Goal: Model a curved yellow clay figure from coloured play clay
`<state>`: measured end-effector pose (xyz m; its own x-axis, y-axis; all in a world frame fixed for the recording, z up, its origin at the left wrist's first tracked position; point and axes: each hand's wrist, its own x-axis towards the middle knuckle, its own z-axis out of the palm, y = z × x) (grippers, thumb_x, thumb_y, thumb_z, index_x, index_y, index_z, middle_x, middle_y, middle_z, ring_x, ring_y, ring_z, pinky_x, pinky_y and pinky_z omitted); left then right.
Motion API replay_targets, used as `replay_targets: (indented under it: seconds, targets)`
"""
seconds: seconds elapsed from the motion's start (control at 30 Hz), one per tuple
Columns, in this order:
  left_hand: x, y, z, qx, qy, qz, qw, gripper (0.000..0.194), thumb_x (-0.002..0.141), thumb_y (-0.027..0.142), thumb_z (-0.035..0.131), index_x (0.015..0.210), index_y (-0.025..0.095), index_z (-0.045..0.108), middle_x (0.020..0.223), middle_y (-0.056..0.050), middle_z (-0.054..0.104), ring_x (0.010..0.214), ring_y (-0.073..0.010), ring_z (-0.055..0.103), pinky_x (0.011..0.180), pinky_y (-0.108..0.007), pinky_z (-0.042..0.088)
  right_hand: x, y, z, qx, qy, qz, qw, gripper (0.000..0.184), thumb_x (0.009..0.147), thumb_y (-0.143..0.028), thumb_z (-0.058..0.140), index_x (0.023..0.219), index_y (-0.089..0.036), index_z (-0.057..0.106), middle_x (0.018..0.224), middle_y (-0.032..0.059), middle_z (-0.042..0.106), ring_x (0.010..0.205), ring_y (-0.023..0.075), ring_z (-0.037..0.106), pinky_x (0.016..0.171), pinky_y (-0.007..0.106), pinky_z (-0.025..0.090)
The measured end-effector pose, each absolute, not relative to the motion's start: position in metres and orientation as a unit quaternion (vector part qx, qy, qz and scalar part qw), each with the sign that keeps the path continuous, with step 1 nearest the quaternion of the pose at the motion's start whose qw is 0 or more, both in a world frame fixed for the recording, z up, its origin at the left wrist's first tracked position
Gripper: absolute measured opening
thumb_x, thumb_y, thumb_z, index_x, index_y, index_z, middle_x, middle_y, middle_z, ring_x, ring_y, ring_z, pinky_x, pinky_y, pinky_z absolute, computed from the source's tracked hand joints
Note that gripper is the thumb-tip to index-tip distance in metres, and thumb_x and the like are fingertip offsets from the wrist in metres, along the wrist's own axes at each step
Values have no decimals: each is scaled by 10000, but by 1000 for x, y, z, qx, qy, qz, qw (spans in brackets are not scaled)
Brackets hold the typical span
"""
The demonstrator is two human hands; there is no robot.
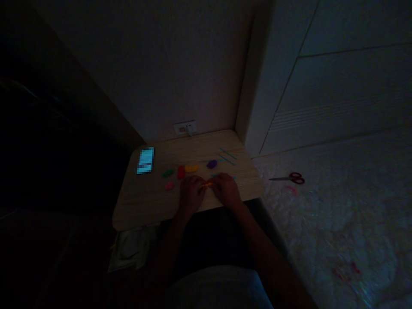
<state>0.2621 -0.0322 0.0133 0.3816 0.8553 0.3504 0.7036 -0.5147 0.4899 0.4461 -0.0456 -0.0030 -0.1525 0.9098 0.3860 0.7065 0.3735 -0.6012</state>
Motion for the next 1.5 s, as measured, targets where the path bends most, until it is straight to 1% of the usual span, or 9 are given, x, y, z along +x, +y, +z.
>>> replay_targets:
  seconds: [0.3, 0.53, 0.7, 0.83, 1.03, 1.23, 1.33, 1.43, 1.5]
  targets:
    - [262, -31, 16, 821, 477, 285, 133, 102, 914, 212, 652, 967, 235, 736, 1052, -92, 721, 1044, -314, 585, 973, -504, 403, 445, -44, -4, -542, -756, 126, 346, 177, 947, -219, 681, 1069, -229, 809, 958, 98, 711, 939, 264, 635, 858, 395, 502]
    - [260, -31, 15, 813, 482, 291, 146, 137, 891, 196, 674, 1000, 241, 744, 1064, -83, 727, 1065, -322, 589, 986, -507, 399, 445, -46, -4, -534, -760, 123, 349, 272, 946, -257, 685, 1205, -204, 746, 1057, 119, 727, 985, 276, 640, 889, 411, 500]
    - [259, -31, 12, 813, 484, 288, 148, 138, 887, 203, 684, 1013, 233, 732, 1079, -82, 729, 1067, -320, 595, 994, -502, 395, 447, -47, -1, -524, -760, 138, 359, 202, 960, -271, 648, 1110, -218, 772, 985, 97, 727, 958, 269, 642, 872, 405, 503]
    - [259, -32, 11, 811, 486, 293, 142, 140, 885, 206, 694, 1022, 208, 718, 1084, -87, 727, 1074, -318, 597, 1002, -497, 400, 447, -48, 0, -521, -753, 147, 374, 193, 953, -290, 665, 1099, -214, 767, 1003, 96, 724, 962, 258, 647, 878, 393, 505]
    - [259, -33, 13, 815, 489, 283, 131, 82, 894, 198, 685, 969, 220, 709, 1062, -56, 726, 1054, -292, 600, 1004, -484, 411, 447, -48, -4, -513, -755, 133, 386, 112, 945, -201, 660, 981, -198, 766, 941, 87, 691, 890, 239, 633, 812, 364, 503]
    - [259, -33, 14, 813, 492, 283, 132, 49, 895, 213, 688, 944, 222, 692, 1043, -59, 725, 1052, -292, 610, 1002, -489, 429, 447, -47, -4, -516, -758, 133, 376, 86, 928, -179, 687, 918, -205, 769, 905, 74, 697, 865, 232, 634, 793, 354, 494]
    - [259, -33, 13, 813, 490, 286, 129, 66, 884, 193, 688, 943, 223, 687, 1048, -60, 724, 1058, -293, 610, 1003, -492, 427, 448, -46, -4, -512, -762, 131, 373, 78, 915, -205, 711, 965, -205, 771, 941, 81, 709, 907, 247, 640, 827, 372, 498]
    - [259, -33, 12, 813, 491, 286, 128, 90, 874, 179, 686, 952, 224, 689, 1052, -61, 721, 1057, -295, 610, 999, -497, 426, 448, -46, -5, -513, -768, 124, 362, 182, 907, -255, 734, 1080, -206, 759, 1008, 94, 714, 962, 268, 641, 868, 399, 498]
    - [259, -32, 11, 813, 490, 288, 127, 92, 872, 178, 688, 952, 224, 689, 1051, -61, 719, 1055, -295, 610, 998, -495, 425, 447, -47, -5, -519, -768, 116, 356, 200, 917, -263, 725, 1107, -207, 755, 1020, 99, 715, 969, 274, 640, 870, 406, 496]
